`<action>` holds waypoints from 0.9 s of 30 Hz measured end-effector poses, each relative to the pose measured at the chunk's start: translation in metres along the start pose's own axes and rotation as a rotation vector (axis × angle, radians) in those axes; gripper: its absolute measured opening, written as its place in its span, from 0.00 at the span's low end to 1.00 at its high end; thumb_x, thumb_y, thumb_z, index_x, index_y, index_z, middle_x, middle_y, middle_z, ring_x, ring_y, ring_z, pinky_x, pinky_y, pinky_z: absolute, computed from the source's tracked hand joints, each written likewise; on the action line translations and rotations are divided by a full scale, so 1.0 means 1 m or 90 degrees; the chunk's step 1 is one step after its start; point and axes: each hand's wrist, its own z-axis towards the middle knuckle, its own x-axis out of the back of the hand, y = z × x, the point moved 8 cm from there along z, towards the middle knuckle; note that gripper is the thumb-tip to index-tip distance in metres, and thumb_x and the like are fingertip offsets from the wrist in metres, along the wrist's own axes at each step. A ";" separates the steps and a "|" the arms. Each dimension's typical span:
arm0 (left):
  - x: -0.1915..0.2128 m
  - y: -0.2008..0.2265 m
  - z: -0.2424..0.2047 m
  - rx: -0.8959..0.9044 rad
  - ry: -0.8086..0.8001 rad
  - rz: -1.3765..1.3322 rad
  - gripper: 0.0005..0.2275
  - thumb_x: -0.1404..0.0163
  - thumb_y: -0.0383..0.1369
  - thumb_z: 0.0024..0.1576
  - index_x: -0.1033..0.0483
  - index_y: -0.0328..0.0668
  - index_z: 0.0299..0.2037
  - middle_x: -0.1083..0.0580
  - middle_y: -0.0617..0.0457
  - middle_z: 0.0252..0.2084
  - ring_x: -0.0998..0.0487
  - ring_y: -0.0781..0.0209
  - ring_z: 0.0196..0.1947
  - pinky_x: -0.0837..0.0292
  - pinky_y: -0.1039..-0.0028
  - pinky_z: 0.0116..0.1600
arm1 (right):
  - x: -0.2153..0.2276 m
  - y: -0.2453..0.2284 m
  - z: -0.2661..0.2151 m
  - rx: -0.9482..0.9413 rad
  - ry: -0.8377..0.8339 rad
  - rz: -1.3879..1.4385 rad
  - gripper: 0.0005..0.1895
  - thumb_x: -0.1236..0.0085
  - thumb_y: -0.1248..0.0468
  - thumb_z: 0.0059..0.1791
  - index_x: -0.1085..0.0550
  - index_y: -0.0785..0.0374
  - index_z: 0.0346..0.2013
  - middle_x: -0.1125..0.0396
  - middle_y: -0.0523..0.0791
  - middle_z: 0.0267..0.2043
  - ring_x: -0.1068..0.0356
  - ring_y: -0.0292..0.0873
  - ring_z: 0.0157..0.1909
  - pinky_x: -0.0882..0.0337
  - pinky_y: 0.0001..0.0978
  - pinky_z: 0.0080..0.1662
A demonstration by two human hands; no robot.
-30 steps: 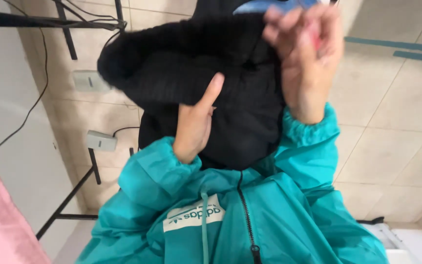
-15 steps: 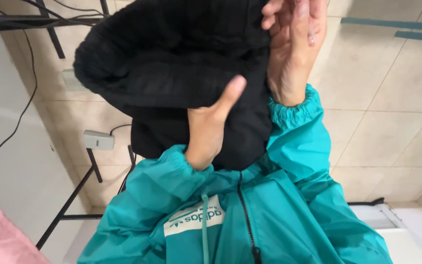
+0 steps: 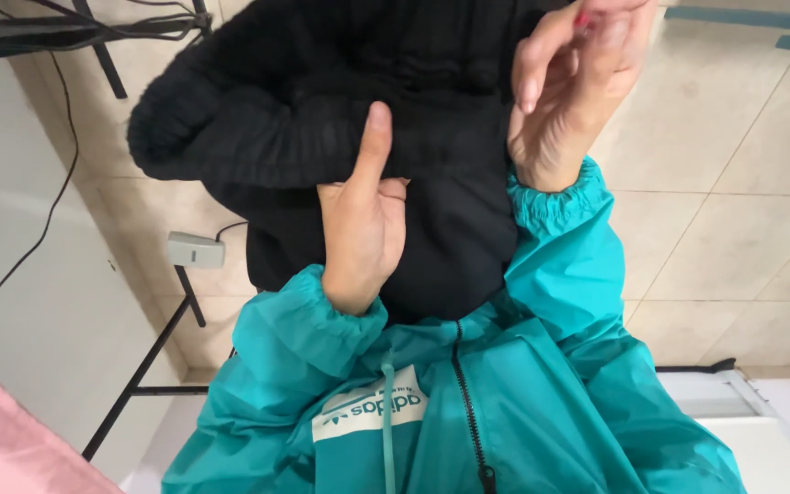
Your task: Unpicking seams on the waistband of black pants using a seam ripper.
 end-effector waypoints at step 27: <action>-0.038 0.019 0.002 -0.283 -0.040 0.402 0.09 0.43 0.28 0.68 0.27 0.32 0.37 0.31 0.62 0.35 0.32 0.73 0.35 0.34 0.82 0.45 | -0.019 -0.024 -0.021 0.268 -0.203 -0.422 0.12 0.29 0.72 0.48 0.26 0.61 0.40 0.42 0.47 0.41 0.43 0.46 0.35 0.37 0.33 0.34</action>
